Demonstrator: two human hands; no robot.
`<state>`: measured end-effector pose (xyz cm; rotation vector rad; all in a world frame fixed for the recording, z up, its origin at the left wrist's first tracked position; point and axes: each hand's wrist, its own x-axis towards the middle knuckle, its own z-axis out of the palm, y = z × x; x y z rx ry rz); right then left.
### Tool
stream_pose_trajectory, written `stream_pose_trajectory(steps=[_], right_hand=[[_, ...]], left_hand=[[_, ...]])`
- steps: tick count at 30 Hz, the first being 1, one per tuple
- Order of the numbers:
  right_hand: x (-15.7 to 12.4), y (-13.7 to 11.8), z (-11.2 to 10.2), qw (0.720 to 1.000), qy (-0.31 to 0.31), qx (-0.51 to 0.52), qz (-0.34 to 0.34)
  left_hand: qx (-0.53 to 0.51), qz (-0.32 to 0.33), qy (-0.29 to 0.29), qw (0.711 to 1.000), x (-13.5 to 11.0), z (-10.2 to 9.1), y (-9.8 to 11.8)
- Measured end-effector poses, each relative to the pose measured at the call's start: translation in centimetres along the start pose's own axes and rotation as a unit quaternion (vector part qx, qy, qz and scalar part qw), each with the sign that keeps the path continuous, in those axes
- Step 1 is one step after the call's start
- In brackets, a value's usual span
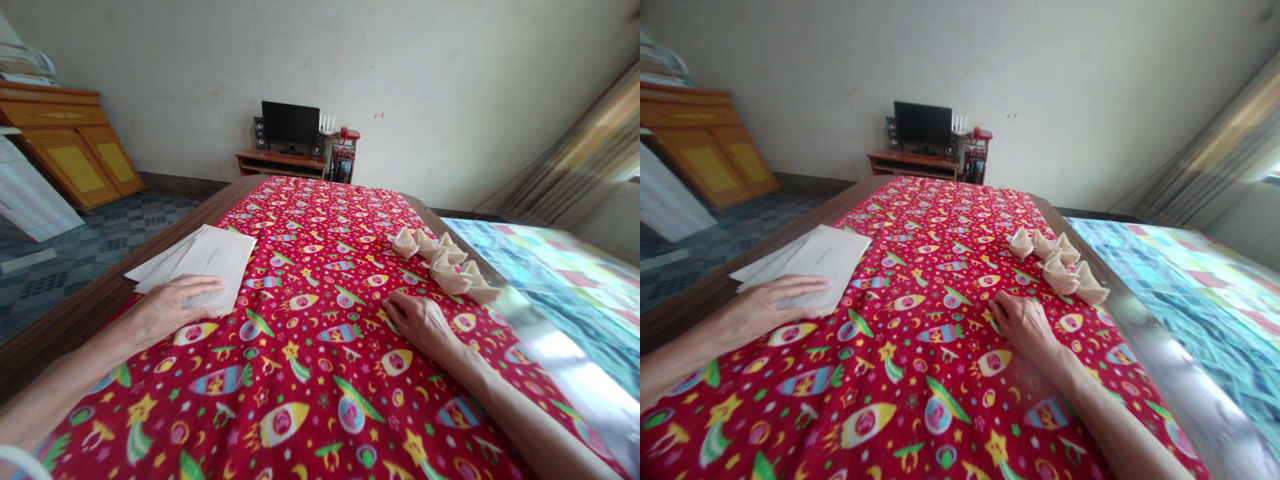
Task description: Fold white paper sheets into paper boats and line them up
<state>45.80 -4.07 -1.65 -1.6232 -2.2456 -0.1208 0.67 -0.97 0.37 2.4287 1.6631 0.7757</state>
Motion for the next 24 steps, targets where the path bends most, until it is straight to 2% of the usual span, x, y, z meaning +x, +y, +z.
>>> stream_pose_trajectory(steps=[4, 9, 16, 20, 24], right_hand=[[0.0, -0.1, -0.1, 1.0, 0.0, 0.0, 0.002], [0.0, -0.1, -0.2, 1.0, -0.003, 0.0, 0.004], [0.0, -0.1, -0.1, 1.0, -0.003, 0.003, 0.003], [0.0, -0.1, -0.2, 1.0, -0.001, -0.001, 0.002], [0.1, -0.2, -0.2, 1.0, 0.004, -0.005, -0.004]], left_hand=[[-0.044, 0.024, -0.028, 0.998, -0.4, 0.5, -0.9], [-0.098, -0.006, -0.023, 0.995, -0.9, 0.8, -0.7], [-0.062, 0.001, -0.021, 0.998, -0.9, 0.3, 0.0], [-0.071, 0.035, -0.003, 0.997, -0.7, 0.1, 1.5], [-0.094, 0.081, -0.013, 0.992, -0.3, 0.5, 4.6]])
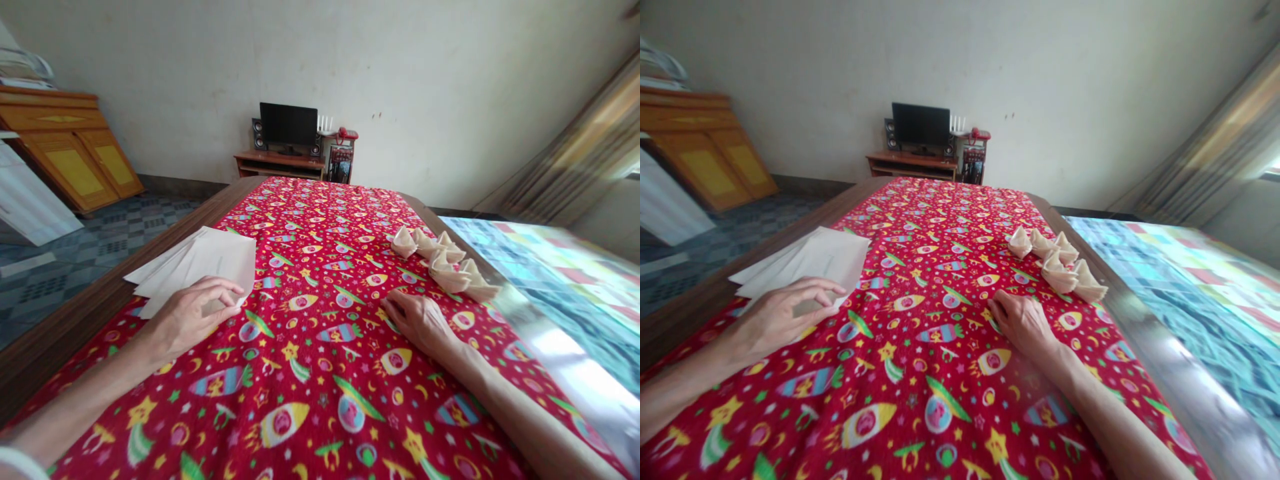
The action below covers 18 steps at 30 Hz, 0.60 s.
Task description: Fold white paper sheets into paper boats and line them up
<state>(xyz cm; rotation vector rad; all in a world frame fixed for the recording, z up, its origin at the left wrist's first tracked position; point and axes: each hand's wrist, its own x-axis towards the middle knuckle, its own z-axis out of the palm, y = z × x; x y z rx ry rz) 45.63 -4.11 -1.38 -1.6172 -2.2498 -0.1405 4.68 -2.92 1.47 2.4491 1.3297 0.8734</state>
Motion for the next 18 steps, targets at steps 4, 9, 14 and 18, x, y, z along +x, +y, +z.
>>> stream_pose_trajectory(steps=[4, 9, 14, 18], right_hand=[[0.1, 0.0, -0.1, 1.0, 0.004, -0.003, -0.006], [-0.1, -0.6, -0.2, 0.997, 0.057, -0.005, -0.043], [-0.4, -3.3, -0.4, 0.982, 0.087, 0.021, -0.168], [-0.6, -4.7, 0.0, 0.97, 0.044, 0.083, -0.225]], left_hand=[[-0.053, 0.034, -0.005, 0.998, 1.3, 1.9, 2.9], [-0.108, 0.107, -0.048, 0.987, 3.6, 4.9, 6.2], [-0.073, 0.142, -0.09, 0.983, 5.3, 8.0, 9.4], [-0.032, 0.158, -0.099, 0.982, 5.6, 9.7, 11.0]])
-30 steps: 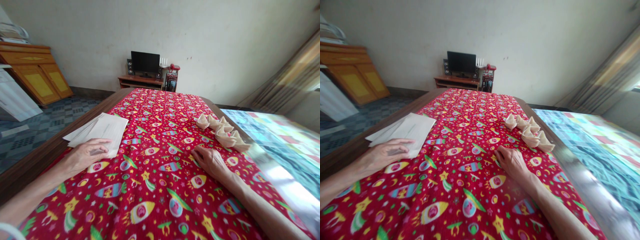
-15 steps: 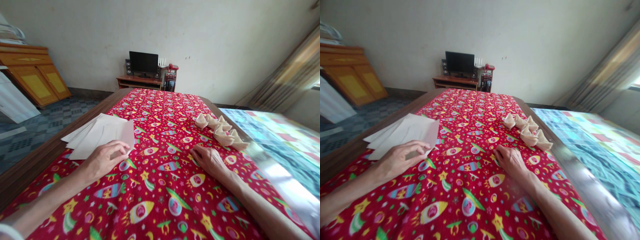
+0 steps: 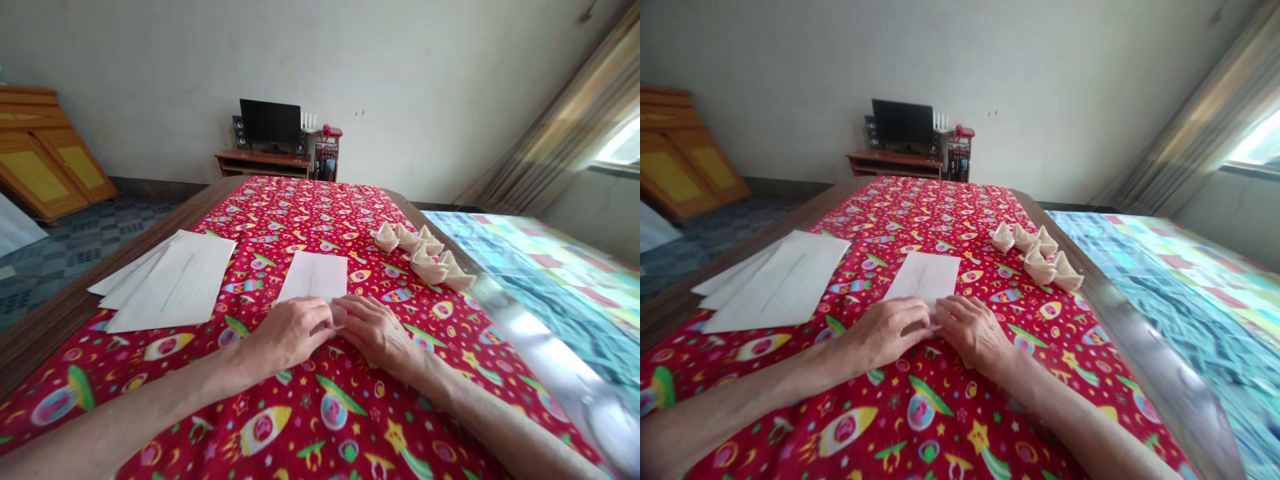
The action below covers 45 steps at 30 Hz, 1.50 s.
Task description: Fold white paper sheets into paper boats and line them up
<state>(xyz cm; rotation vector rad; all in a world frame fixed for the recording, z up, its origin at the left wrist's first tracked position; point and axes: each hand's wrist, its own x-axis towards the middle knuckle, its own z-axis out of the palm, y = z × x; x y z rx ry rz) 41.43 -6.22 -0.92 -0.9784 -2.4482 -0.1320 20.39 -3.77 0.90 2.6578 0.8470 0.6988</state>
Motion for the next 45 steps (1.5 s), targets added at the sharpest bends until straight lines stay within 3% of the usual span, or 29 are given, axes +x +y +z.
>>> stream_pose_trajectory(steps=[3, 7, 14, 18, 23, 26, 30, 32, 37, 45], right_hand=[[-0.2, 0.2, 0.2, 0.995, 0.025, 0.096, 0.029], [-0.5, 0.5, -0.1, 0.974, 0.038, 0.194, 0.113], [0.0, 0.0, -0.9, 0.952, 0.023, 0.196, 0.234], [-0.2, 0.0, -1.1, 0.958, 0.029, 0.187, 0.215], [-0.9, 0.0, -2.0, 0.975, 0.022, 0.169, 0.14], [-0.9, 0.1, -2.4, 0.982, -0.003, 0.165, 0.091], [-0.5, 0.2, -2.2, 0.979, -0.008, 0.186, 0.084], [-0.4, 0.3, -1.8, 0.975, -0.003, 0.191, 0.117], [-0.1, 0.3, -0.7, 0.951, 0.005, 0.143, 0.273], [1.1, 0.6, 0.3, 0.94, 0.042, 0.08, 0.33]], left_hand=[[-0.003, 0.004, -0.001, 1.0, -0.1, 0.1, 0.2], [0.008, -0.008, 0.007, 1.0, -1.2, -1.2, -0.9], [-0.017, -0.017, 0.07, 0.997, -3.5, -2.3, -4.3], [-0.051, 0.017, 0.098, 0.994, -3.7, -1.8, -5.2], [-0.084, -0.001, 0.103, 0.991, -3.8, -1.9, -4.3], [-0.109, -0.008, 0.087, 0.99, -3.9, -2.2, -3.9], [-0.117, -0.039, 0.064, 0.99, -4.1, -2.3, -4.1], [-0.112, -0.048, 0.069, 0.99, -4.2, -2.0, -4.2], [-0.015, -0.095, 0.109, 0.989, -3.8, -1.2, -4.2], [0.104, -0.154, 0.064, 0.98, -1.8, -1.4, -5.5]])
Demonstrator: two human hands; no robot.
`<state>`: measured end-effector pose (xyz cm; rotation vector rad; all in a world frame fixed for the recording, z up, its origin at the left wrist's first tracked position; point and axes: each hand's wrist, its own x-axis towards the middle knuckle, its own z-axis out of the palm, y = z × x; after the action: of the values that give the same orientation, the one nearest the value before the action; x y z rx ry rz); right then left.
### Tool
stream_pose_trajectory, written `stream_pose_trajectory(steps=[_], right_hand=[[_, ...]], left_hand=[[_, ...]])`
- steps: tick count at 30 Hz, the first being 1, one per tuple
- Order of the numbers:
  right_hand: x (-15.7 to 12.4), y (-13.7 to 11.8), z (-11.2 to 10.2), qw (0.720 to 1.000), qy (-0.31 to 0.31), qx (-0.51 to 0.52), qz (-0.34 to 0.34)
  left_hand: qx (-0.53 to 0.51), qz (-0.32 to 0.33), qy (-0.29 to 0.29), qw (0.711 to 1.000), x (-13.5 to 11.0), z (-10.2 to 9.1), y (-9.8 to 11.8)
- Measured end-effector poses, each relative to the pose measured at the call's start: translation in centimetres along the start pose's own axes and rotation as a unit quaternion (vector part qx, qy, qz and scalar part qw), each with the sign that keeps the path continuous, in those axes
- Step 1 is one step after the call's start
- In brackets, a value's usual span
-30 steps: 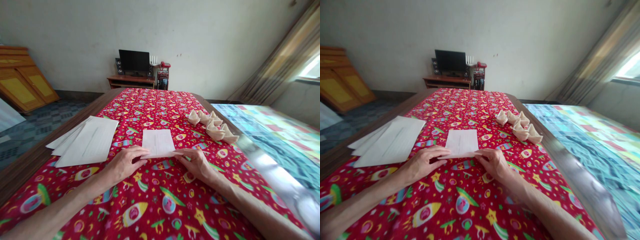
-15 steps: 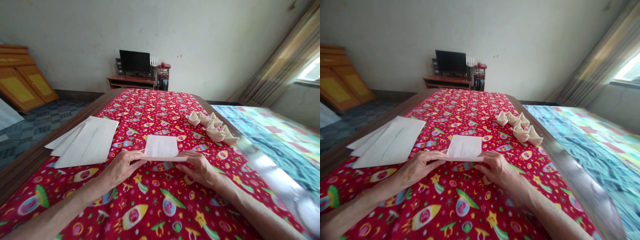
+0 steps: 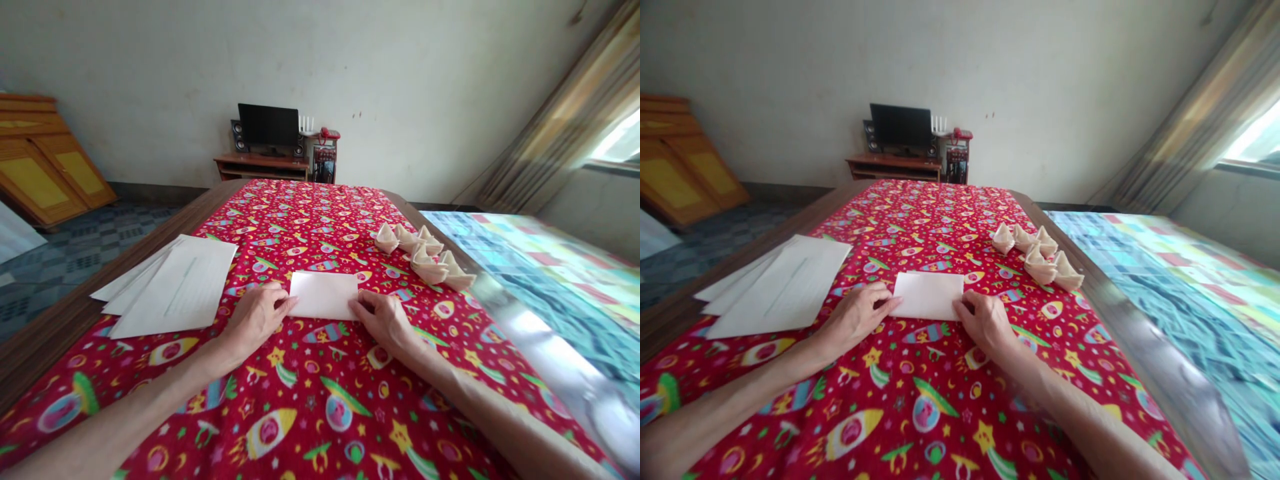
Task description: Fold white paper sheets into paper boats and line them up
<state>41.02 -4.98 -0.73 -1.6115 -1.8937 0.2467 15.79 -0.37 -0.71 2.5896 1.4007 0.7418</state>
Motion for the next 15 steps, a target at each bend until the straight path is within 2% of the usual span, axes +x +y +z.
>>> stream_pose_trajectory(steps=[7, 11, 13, 15], right_hand=[[1.3, -0.4, -0.2, 0.996, -0.031, -0.087, -0.007], [1.6, -0.8, -0.3, 0.992, -0.041, -0.123, 0.004], [1.6, -0.9, -0.2, 0.99, -0.041, -0.132, 0.003], [1.6, -1.0, -0.2, 0.99, -0.041, -0.136, 0.004]], left_hand=[[0.052, -0.031, -0.043, 0.997, 1.2, -0.1, 0.1], [0.023, -0.063, -0.056, 0.996, 1.7, -0.2, -0.3], [-0.015, -0.064, -0.018, 0.998, 1.9, -0.3, -0.4], [-0.028, -0.03, 0.057, 0.998, 1.9, -0.6, 0.0]])
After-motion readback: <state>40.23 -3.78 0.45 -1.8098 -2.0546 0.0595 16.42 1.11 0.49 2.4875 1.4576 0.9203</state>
